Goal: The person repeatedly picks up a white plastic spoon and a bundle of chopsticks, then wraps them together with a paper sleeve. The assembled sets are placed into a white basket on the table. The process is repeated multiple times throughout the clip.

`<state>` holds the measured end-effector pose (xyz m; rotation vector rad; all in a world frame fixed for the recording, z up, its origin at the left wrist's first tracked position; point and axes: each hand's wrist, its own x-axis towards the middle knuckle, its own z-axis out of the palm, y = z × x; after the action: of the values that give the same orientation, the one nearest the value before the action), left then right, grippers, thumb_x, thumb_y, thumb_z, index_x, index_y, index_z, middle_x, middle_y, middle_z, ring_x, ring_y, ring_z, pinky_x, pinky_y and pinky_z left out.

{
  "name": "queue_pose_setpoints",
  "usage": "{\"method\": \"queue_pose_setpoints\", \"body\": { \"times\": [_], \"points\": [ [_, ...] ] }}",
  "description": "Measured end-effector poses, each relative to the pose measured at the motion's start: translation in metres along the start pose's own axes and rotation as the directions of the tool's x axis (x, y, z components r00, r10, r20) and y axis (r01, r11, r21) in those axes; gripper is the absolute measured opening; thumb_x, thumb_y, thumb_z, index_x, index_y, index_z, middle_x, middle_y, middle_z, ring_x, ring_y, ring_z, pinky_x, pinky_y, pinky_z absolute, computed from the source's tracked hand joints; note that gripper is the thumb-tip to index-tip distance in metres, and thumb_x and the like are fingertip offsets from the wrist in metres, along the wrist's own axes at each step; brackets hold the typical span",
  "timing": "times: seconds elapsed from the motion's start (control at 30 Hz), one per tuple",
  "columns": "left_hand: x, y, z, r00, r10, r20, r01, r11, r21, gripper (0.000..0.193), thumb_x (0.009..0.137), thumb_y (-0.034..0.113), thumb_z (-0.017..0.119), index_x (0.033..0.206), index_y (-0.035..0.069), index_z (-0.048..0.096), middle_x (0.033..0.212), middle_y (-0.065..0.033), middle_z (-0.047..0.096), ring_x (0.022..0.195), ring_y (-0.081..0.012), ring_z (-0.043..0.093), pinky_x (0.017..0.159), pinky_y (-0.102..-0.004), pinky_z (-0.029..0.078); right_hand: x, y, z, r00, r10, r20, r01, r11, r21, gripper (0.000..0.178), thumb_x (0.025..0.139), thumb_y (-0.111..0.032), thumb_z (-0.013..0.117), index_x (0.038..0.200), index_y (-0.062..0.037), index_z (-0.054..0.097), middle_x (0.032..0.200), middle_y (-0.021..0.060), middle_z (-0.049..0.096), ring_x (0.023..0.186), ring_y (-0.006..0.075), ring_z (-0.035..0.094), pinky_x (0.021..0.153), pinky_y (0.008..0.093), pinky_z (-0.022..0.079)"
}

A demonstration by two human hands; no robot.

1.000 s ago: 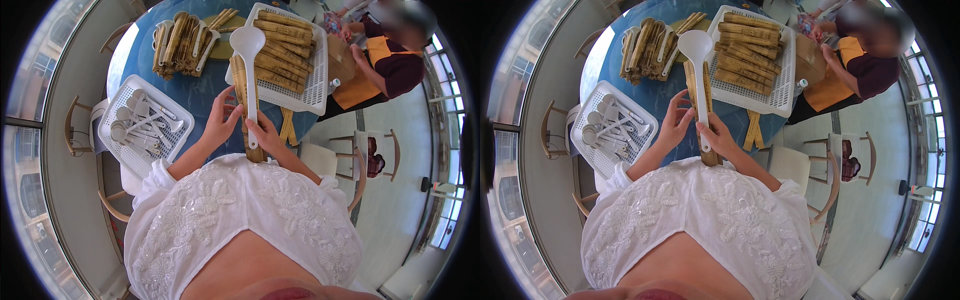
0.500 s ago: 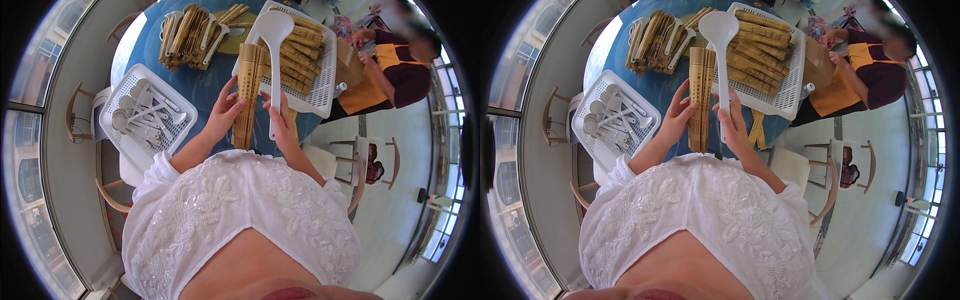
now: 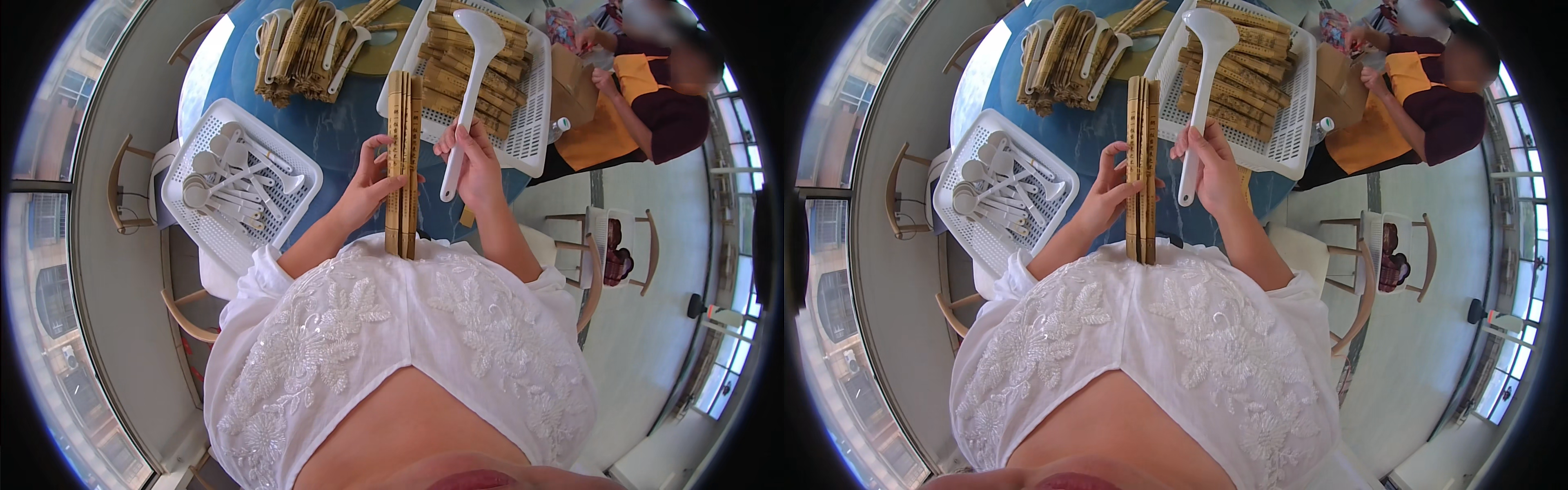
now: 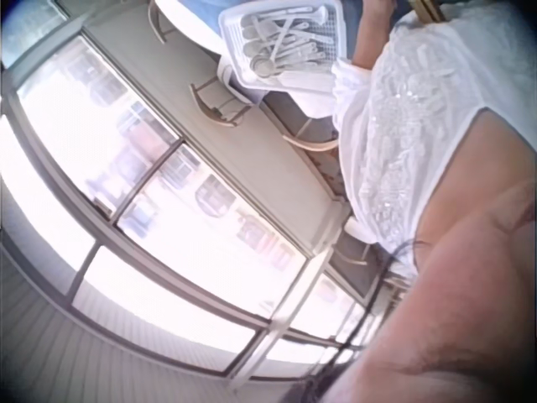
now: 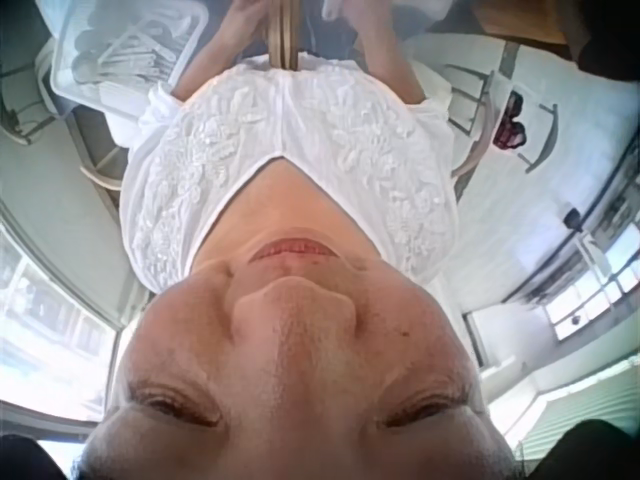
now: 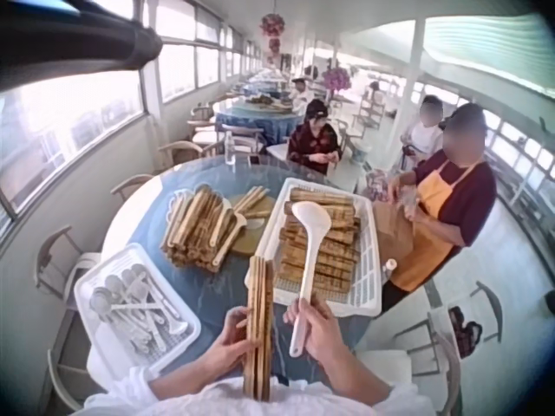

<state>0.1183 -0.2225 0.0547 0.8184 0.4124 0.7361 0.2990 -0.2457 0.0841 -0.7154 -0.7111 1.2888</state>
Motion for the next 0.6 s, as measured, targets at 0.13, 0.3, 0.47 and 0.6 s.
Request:
{"method": "queue_pose_setpoints", "body": {
  "times": [0.13,0.3,0.47,0.6],
  "points": [
    [0.000,-0.001,-0.007,1.000,0.005,-0.006,-0.004,0.991,0.130,0.045,0.089,0.003,0.056,0.124,0.016,0.030,0.116,-0.0121,0.048,0.101,-0.0195,0.057,0.084,-0.0329,0.049,0.007,-0.001,0.003,0.995,0.039,0.097,-0.037,0.999,-0.023,0.014,0.098,-0.023,0.045,0.096,-0.0100,0.050,0.077,0.0013,0.048,0.082,0.0151,0.047,0.089,0.0340,0.035],
    [0.000,0.000,-0.014,0.997,0.035,0.071,-0.048,0.980,0.191,0.039,0.090,0.003,0.056,0.121,0.013,0.034,0.117,-0.0104,0.049,0.101,-0.0158,0.055,0.086,-0.0295,0.047,0.027,-0.001,0.008,0.997,0.025,-0.070,-0.032,0.993,-0.111,0.021,0.098,-0.029,0.046,0.104,-0.0083,0.049,0.097,-0.0018,0.046,0.100,0.0125,0.043,0.095,0.0339,0.031],
    [0.004,-0.002,-0.013,0.991,0.074,0.108,-0.098,0.967,0.234,0.033,0.092,0.006,0.053,0.121,0.011,0.038,0.112,-0.0100,0.054,0.096,-0.0150,0.058,0.082,-0.0288,0.048,0.049,0.006,-0.005,0.989,0.144,0.032,-0.142,0.988,-0.063,0.025,0.097,-0.035,0.045,0.106,-0.0107,0.044,0.103,0.0041,0.051,0.104,0.0160,0.049,0.094,0.0390,0.040],
    [-0.001,0.005,-0.007,0.984,0.166,0.059,-0.158,0.686,0.710,0.028,0.092,0.011,0.056,0.119,0.007,0.049,0.106,-0.0125,0.061,0.086,-0.0169,0.064,0.075,-0.0287,0.051,0.048,0.005,0.010,0.976,0.202,0.080,-0.204,0.979,0.025,0.027,0.097,-0.034,0.044,0.110,-0.0114,0.041,0.115,0.0149,0.052,0.104,0.0281,0.057,0.088,0.0489,0.050]
  ]
}}
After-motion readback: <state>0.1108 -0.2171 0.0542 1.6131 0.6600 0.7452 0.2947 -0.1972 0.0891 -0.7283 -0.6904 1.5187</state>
